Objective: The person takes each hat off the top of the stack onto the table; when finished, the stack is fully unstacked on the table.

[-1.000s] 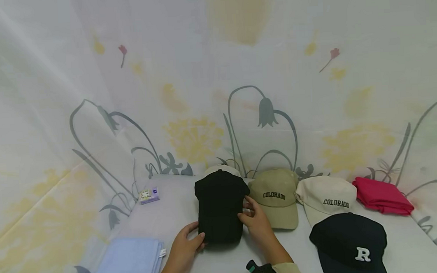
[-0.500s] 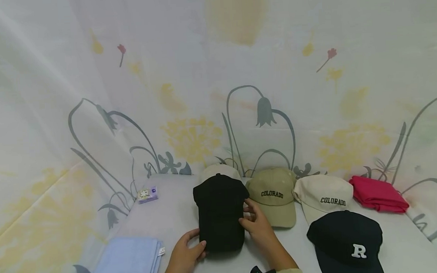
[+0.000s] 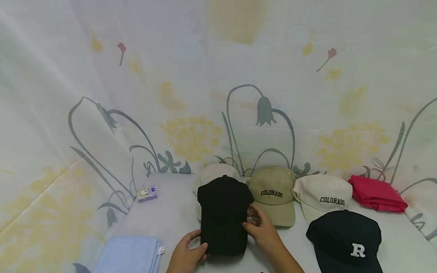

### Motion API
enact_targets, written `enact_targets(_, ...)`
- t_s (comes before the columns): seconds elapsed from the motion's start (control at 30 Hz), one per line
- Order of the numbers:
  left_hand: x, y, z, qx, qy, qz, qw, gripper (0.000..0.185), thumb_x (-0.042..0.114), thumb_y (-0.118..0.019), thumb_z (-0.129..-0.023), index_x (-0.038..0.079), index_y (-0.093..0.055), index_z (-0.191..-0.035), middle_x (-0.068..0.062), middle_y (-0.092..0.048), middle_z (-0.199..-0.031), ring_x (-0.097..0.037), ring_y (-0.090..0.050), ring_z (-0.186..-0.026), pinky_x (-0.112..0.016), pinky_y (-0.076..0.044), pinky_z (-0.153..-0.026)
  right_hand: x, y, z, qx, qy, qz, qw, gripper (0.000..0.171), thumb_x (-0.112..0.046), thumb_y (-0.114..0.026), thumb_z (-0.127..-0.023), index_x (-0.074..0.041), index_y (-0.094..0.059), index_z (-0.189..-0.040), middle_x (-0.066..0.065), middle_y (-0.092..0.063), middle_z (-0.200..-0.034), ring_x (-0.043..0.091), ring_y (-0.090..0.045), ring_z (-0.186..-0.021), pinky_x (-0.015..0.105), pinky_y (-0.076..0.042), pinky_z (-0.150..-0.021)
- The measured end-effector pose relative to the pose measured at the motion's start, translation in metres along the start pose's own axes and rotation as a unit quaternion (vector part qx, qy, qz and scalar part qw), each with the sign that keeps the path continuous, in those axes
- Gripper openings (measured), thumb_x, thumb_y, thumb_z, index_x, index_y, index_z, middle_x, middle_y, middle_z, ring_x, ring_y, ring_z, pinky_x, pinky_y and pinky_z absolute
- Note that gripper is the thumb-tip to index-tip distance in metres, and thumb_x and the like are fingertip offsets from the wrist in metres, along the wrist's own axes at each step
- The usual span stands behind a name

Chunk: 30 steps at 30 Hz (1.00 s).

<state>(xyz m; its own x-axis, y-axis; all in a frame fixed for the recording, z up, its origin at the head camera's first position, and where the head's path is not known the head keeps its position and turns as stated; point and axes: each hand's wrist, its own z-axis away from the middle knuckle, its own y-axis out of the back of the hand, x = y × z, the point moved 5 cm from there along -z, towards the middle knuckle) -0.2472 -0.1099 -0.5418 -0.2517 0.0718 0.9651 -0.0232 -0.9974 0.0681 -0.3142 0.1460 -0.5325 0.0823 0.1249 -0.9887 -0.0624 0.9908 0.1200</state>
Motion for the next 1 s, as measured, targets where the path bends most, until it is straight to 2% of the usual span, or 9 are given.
enact_targets(0.23,0.002,-0.006,0.003,-0.016,-0.013,0.016,0.9997,0.063,0.014,-0.076,-0.096,-0.003,-0.048,-0.15,-0.033,-0.035,-0.156,-0.017,-0.07,-0.084,-0.029,-0.061,-0.076,-0.003,0.007,0.009,0.01,-0.003,-0.017,1.0,0.071,-0.004,-0.071,-0.096,-0.005,-0.038,-0.159,0.021,-0.051,-0.141,0.03,-0.058,-0.122,0.034,-0.054,-0.09)
enact_targets(0.37,0.002,-0.009,0.005,-0.026,-0.016,0.016,0.9994,0.063,0.013,-0.075,-0.097,-0.004,-0.047,-0.151,-0.032,-0.038,-0.155,-0.017,-0.071,-0.086,-0.029,-0.061,-0.077,-0.005,0.01,0.013,0.01,-0.002,-0.018,1.0,0.071,-0.004,-0.07,-0.096,-0.003,-0.039,-0.159,0.022,-0.051,-0.142,0.029,-0.059,-0.121,0.034,-0.054,-0.089)
enact_targets(0.63,0.0,-0.016,0.007,-0.031,-0.009,0.002,0.9995,0.062,0.015,-0.075,-0.097,-0.003,-0.048,-0.15,-0.022,-0.061,-0.134,-0.016,-0.07,-0.083,-0.03,-0.06,-0.076,-0.002,0.018,0.02,0.021,-0.018,-0.002,1.0,0.068,-0.007,-0.07,-0.096,-0.005,-0.042,-0.157,0.02,-0.051,-0.144,0.032,-0.056,-0.126,0.036,-0.055,-0.093)
enact_targets(1.0,0.004,-0.025,0.013,-0.051,-0.003,-0.009,0.9986,0.061,0.019,-0.075,-0.097,-0.001,-0.05,-0.149,-0.008,-0.071,-0.111,-0.014,-0.068,-0.081,-0.031,-0.059,-0.076,-0.003,0.03,0.031,0.034,-0.027,0.003,0.999,0.069,-0.008,-0.073,-0.096,-0.005,-0.042,-0.158,0.02,-0.051,-0.143,0.028,-0.058,-0.122,0.035,-0.056,-0.091)
